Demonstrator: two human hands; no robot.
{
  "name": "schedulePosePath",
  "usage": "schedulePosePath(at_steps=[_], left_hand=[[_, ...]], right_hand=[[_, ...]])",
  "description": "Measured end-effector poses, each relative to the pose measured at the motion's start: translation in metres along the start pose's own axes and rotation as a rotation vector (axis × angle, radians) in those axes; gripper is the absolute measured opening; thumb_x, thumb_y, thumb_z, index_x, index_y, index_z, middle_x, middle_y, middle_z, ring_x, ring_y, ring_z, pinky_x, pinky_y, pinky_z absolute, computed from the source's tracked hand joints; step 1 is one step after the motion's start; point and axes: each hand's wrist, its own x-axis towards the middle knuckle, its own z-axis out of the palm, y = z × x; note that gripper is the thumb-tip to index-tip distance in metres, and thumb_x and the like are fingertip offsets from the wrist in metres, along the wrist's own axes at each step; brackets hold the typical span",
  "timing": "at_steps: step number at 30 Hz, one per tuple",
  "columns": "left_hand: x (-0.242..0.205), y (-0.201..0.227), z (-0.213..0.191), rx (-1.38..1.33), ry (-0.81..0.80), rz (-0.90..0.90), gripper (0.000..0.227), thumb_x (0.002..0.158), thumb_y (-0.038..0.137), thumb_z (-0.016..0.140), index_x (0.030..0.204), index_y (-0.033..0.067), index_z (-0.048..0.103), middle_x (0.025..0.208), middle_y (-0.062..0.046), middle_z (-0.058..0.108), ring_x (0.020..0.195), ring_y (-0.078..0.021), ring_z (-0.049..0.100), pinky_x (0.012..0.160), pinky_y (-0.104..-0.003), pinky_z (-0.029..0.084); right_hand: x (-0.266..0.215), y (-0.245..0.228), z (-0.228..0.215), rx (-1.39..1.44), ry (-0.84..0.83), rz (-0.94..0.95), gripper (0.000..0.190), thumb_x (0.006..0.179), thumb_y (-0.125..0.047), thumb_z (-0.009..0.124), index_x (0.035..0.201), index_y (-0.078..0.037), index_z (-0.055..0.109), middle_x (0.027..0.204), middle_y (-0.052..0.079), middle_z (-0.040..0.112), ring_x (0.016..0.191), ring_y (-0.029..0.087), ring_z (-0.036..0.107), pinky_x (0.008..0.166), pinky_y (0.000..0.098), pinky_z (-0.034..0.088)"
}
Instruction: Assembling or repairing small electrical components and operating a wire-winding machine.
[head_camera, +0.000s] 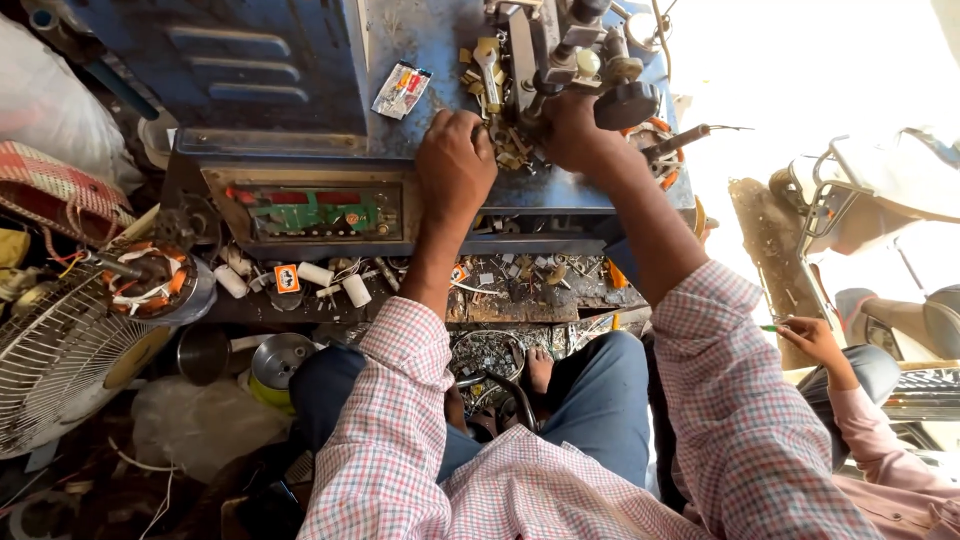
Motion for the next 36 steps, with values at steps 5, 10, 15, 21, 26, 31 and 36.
schedulePosePath(at_steps=[5, 10, 15, 21, 26, 31, 36], left_hand=[[-0.001, 0.0, -0.002, -0.017, 0.001, -0.001, 0.009, 0.086, 0.006, 0.072, 0.093, 0.0027, 0.067, 0.093, -0.016, 0.065, 0.087, -0.0375, 0.067, 0.076, -0.049, 0.054], [-0.001, -0.001, 0.0, -0.009, 0.014, 0.004, 0.011, 0.085, 0.007, 0.073, 0.093, 0.0035, 0.067, 0.093, -0.016, 0.066, 0.087, -0.0378, 0.067, 0.076, -0.049, 0.054], [-0.002, -0.001, 0.001, 0.001, 0.017, -0.004, 0.011, 0.083, 0.007, 0.074, 0.09, 0.004, 0.067, 0.091, -0.015, 0.065, 0.086, -0.0382, 0.066, 0.075, -0.049, 0.053], [-0.002, 0.001, -0.002, -0.004, 0.003, 0.006, 0.008, 0.086, 0.006, 0.073, 0.09, 0.0042, 0.066, 0.09, -0.014, 0.065, 0.086, -0.036, 0.067, 0.076, -0.048, 0.054], [-0.001, -0.003, 0.001, 0.007, 0.015, 0.008, 0.008, 0.086, 0.007, 0.073, 0.09, 0.0045, 0.068, 0.09, -0.013, 0.066, 0.085, -0.0351, 0.068, 0.076, -0.047, 0.054], [0.004, 0.007, -0.003, 0.129, -0.108, 0.046, 0.013, 0.084, 0.014, 0.075, 0.093, 0.0046, 0.071, 0.096, -0.012, 0.067, 0.09, -0.0287, 0.066, 0.072, -0.042, 0.055], [0.002, 0.011, -0.002, 0.321, -0.362, 0.144, 0.02, 0.097, 0.025, 0.073, 0.093, 0.0055, 0.072, 0.106, -0.011, 0.067, 0.099, -0.0252, 0.059, 0.079, -0.04, 0.054]], right_hand=[[0.008, 0.007, 0.026, 0.365, -0.006, -0.028, 0.025, 0.095, -0.035, 0.059, 0.098, -0.017, 0.076, 0.11, 0.01, 0.071, 0.114, 0.031, 0.062, 0.096, 0.0462, 0.046], [-0.021, 0.006, -0.035, 0.677, 0.03, 0.084, 0.023, 0.094, -0.029, 0.06, 0.105, -0.014, 0.074, 0.106, 0.012, 0.072, 0.105, 0.03, 0.068, 0.092, 0.0422, 0.051], [-0.016, -0.001, -0.053, 0.341, -0.025, 0.03, 0.024, 0.095, -0.03, 0.063, 0.1, -0.009, 0.074, 0.105, 0.013, 0.073, 0.103, 0.032, 0.07, 0.093, 0.045, 0.052], [-0.053, -0.007, -0.123, 1.126, -0.017, 0.427, 0.026, 0.088, -0.017, 0.076, 0.109, -0.005, 0.069, 0.097, 0.015, 0.073, 0.092, 0.034, 0.07, 0.082, 0.0464, 0.056], [-0.071, -0.007, -0.142, 1.429, 0.171, 0.498, 0.022, 0.091, -0.005, 0.069, 0.113, 0.001, 0.071, 0.1, 0.014, 0.076, 0.08, 0.022, 0.077, 0.072, 0.0337, 0.061], [-0.094, -0.001, -0.126, 2.45, 0.27, 0.607, 0.027, 0.092, 0.008, 0.068, 0.118, 0.009, 0.06, 0.109, 0.016, 0.067, 0.093, 0.024, 0.071, 0.084, 0.0321, 0.066], [-0.155, -0.024, -0.133, 2.947, 0.235, 0.574, 0.022, 0.1, 0.007, 0.058, 0.122, 0.009, 0.056, 0.116, 0.017, 0.061, 0.109, 0.026, 0.065, 0.106, 0.0334, 0.057]])
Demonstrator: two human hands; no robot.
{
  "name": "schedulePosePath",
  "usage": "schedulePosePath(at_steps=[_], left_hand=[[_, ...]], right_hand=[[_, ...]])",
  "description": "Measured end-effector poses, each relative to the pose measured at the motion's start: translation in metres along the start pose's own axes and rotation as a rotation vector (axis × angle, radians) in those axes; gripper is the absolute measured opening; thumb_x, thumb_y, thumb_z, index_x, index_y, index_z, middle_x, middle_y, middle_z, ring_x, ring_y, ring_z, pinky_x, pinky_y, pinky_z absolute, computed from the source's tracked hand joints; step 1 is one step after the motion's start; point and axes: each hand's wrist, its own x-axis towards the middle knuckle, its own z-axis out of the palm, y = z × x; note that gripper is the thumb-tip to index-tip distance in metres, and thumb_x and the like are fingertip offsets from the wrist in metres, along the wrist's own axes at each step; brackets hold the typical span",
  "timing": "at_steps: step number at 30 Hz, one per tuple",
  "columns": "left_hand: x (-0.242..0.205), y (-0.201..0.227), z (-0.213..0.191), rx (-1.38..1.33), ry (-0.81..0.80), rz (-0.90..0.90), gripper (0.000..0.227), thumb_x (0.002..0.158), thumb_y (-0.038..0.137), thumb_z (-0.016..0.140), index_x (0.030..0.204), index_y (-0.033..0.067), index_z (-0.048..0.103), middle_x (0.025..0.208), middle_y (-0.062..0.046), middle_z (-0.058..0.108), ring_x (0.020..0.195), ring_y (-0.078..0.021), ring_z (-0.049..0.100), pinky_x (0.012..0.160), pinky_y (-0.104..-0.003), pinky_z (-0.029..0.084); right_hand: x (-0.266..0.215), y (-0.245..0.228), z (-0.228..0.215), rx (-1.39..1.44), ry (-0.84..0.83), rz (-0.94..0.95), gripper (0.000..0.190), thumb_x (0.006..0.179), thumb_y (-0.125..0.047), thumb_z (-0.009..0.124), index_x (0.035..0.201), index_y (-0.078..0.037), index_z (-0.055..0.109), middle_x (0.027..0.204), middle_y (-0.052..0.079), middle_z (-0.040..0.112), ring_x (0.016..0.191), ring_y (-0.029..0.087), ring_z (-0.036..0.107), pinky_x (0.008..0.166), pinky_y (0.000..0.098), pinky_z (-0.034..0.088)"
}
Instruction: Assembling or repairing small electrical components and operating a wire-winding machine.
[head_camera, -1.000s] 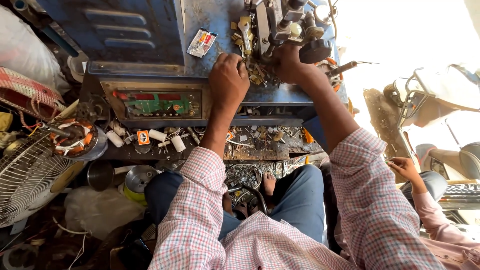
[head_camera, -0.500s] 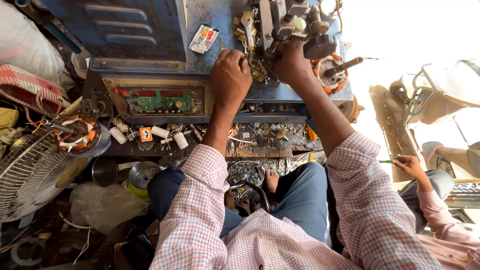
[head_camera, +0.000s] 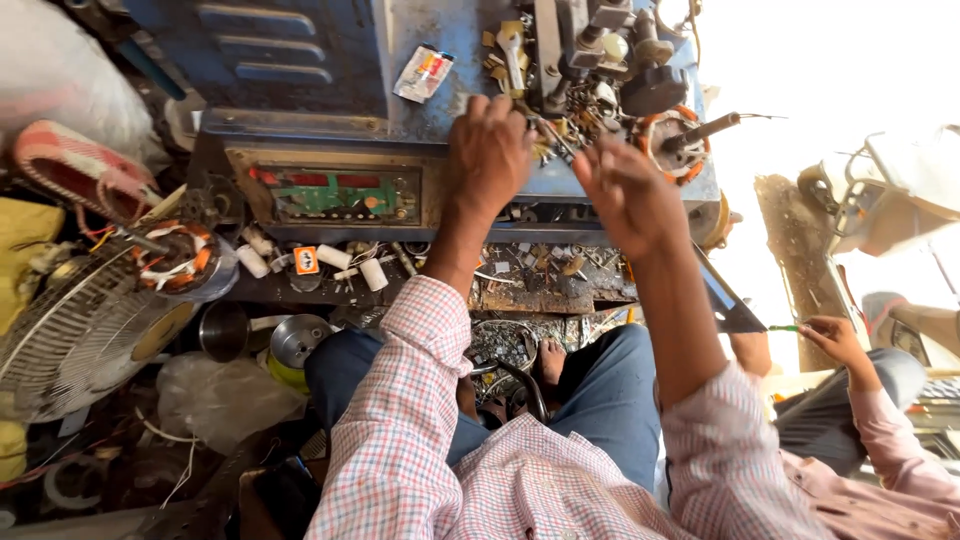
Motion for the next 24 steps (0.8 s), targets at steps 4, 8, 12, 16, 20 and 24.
schedulePosePath(at_steps=[4, 8, 12, 16, 20, 24], left_hand=[[0.001, 0.013, -0.017, 0.042, 0.08, 0.08, 0.024, 0.088, 0.03, 0.073, 0.09, 0.0064, 0.073, 0.102, -0.01, 0.067, 0.097, -0.0293, 0.06, 0.077, -0.048, 0.05], [-0.001, 0.003, 0.0, -0.049, 0.094, 0.03, 0.014, 0.098, 0.017, 0.065, 0.103, 0.0054, 0.072, 0.11, -0.011, 0.067, 0.106, -0.0301, 0.061, 0.086, -0.05, 0.05], [0.016, -0.035, 0.022, -0.037, 0.356, -0.164, 0.022, 0.088, 0.004, 0.059, 0.107, 0.003, 0.071, 0.115, -0.016, 0.065, 0.11, -0.0275, 0.06, 0.094, -0.047, 0.052], [0.042, -0.084, 0.023, 0.447, 0.447, -0.04, 0.028, 0.089, 0.012, 0.056, 0.11, -0.0042, 0.064, 0.119, -0.025, 0.063, 0.108, -0.0354, 0.061, 0.092, -0.043, 0.052], [0.051, -0.093, 0.012, 0.372, 0.223, -0.05, 0.032, 0.097, 0.01, 0.055, 0.124, -0.0062, 0.062, 0.113, -0.022, 0.066, 0.105, -0.035, 0.063, 0.09, -0.041, 0.054], [0.062, -0.091, 0.015, 0.372, 0.113, -0.18, 0.021, 0.11, 0.014, 0.052, 0.117, -0.0021, 0.064, 0.111, -0.02, 0.067, 0.103, -0.0335, 0.065, 0.087, -0.042, 0.055]], right_hand=[[-0.048, 0.029, -0.004, -0.078, -0.046, 0.08, 0.022, 0.097, 0.003, 0.055, 0.119, 0.006, 0.057, 0.11, 0.014, 0.063, 0.106, 0.023, 0.066, 0.106, 0.0341, 0.055], [-0.083, 0.045, 0.017, -0.036, 0.124, 0.181, 0.02, 0.091, -0.003, 0.056, 0.111, -0.001, 0.057, 0.101, 0.008, 0.067, 0.098, 0.02, 0.068, 0.099, 0.0312, 0.055], [-0.113, 0.074, -0.039, 0.031, -0.169, 0.139, 0.014, 0.097, 0.002, 0.059, 0.11, -0.001, 0.055, 0.099, 0.008, 0.063, 0.097, 0.02, 0.064, 0.093, 0.0282, 0.055], [-0.164, 0.097, -0.084, -0.15, -0.126, 0.25, 0.01, 0.101, -0.003, 0.06, 0.106, 0.002, 0.054, 0.095, 0.015, 0.062, 0.09, 0.022, 0.06, 0.087, 0.0301, 0.056], [-0.204, 0.108, -0.089, -0.081, 0.454, 0.452, 0.038, 0.09, 0.001, 0.055, 0.128, 0.007, 0.053, 0.111, 0.017, 0.067, 0.107, 0.026, 0.068, 0.093, 0.0305, 0.06], [-0.212, 0.133, -0.167, 0.074, 0.423, 0.416, 0.049, 0.095, 0.0, 0.053, 0.142, 0.011, 0.043, 0.127, 0.022, 0.064, 0.114, 0.028, 0.065, 0.095, 0.0311, 0.059]])
